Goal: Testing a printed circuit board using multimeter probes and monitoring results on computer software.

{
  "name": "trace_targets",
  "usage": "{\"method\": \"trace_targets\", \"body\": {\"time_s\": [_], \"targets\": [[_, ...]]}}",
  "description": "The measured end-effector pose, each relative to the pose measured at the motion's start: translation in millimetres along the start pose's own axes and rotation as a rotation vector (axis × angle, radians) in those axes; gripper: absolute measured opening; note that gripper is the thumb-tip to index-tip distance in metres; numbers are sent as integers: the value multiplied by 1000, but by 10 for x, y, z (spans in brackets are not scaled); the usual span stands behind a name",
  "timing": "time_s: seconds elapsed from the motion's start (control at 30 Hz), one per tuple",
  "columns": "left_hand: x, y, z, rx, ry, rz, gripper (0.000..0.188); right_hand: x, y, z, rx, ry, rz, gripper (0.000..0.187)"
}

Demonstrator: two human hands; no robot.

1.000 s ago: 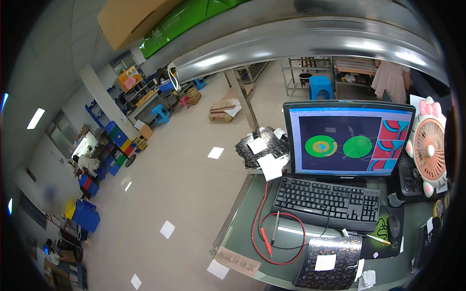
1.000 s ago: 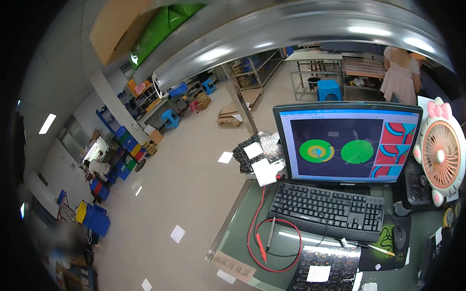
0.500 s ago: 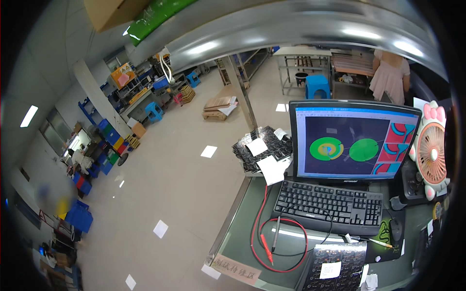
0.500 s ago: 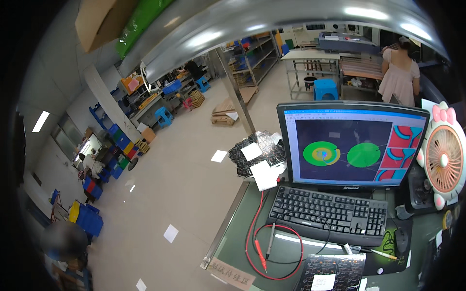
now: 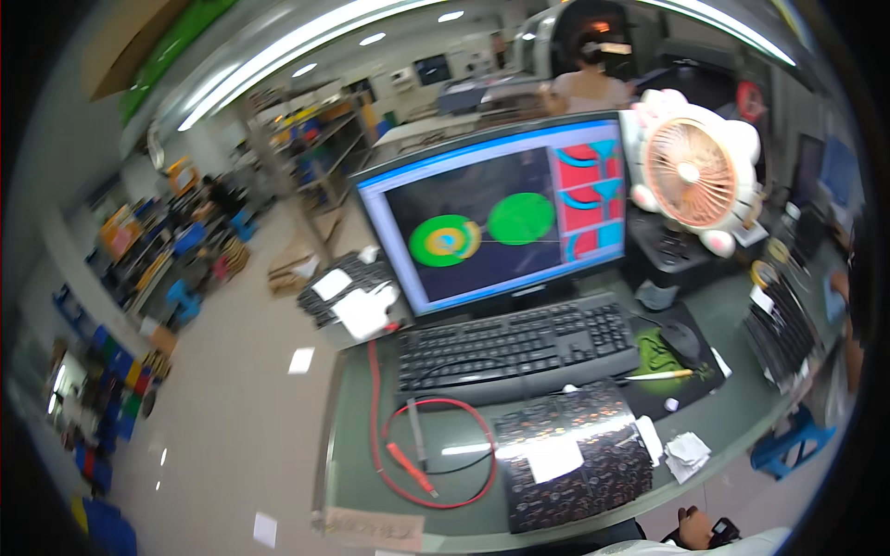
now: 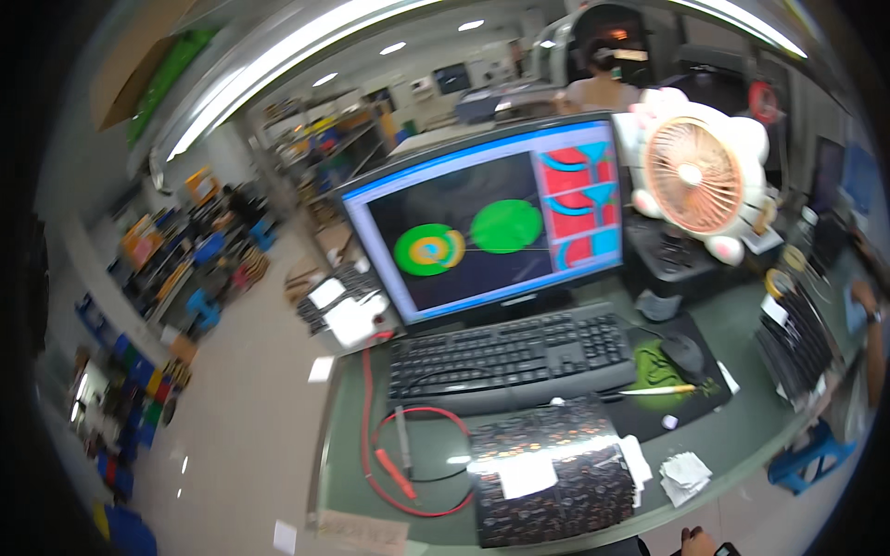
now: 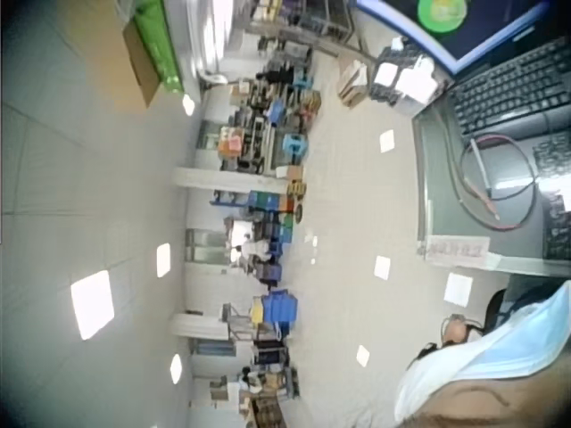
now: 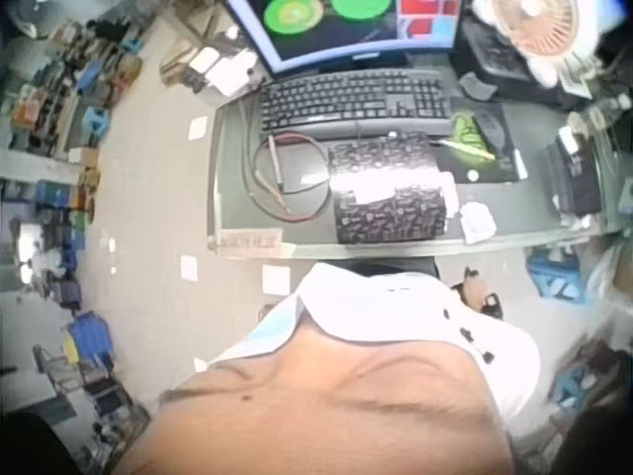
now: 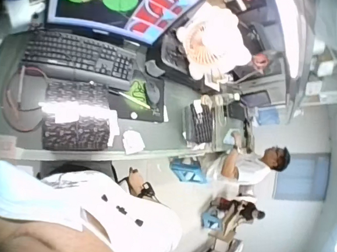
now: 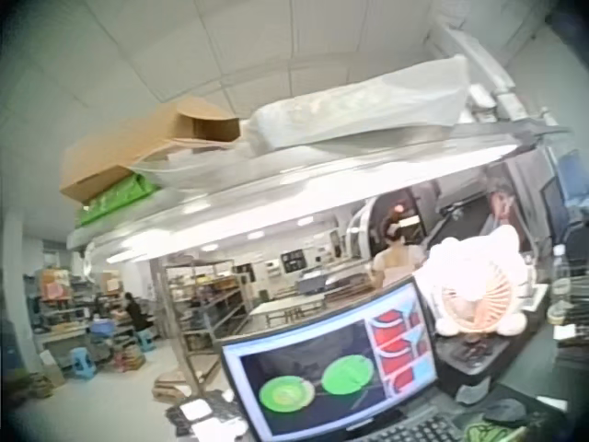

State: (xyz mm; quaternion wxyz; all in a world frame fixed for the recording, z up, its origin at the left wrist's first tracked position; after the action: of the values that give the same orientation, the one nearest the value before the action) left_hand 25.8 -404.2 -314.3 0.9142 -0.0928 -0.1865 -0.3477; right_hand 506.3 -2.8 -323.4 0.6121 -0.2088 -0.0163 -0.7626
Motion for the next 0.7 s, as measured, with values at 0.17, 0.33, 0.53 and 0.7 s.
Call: {"method": "trace_targets", "body": {"time_s": [0.17, 0.33, 0.53, 0.7], "targets": [[-179, 46, 159, 305, 22, 546, 39, 66, 148, 141, 85, -20, 69, 42], [-215, 645, 1059, 518, 200, 21, 36, -23, -514, 1400, 75, 247, 239, 31], [-150, 1444, 1176, 1045, -213, -331, 37, 362, -1201, 2473, -28, 358, 640, 21], [-59, 1610, 1126, 1201, -349, -445, 38, 478, -1592, 2881, -353, 223, 979, 16]]}}
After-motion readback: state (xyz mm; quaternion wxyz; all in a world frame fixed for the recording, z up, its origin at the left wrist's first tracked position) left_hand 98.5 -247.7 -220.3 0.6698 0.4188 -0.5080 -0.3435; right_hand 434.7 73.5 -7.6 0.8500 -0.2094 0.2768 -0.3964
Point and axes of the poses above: each hand's wrist, its own x-axis away from the middle knuckle, its own z-axis out of the back of the hand, y = z × x, the point moved 2 cm from there along -x, towards the middle knuckle, and after that the axes turned 8 degrees about y, right-handed, at the moved point
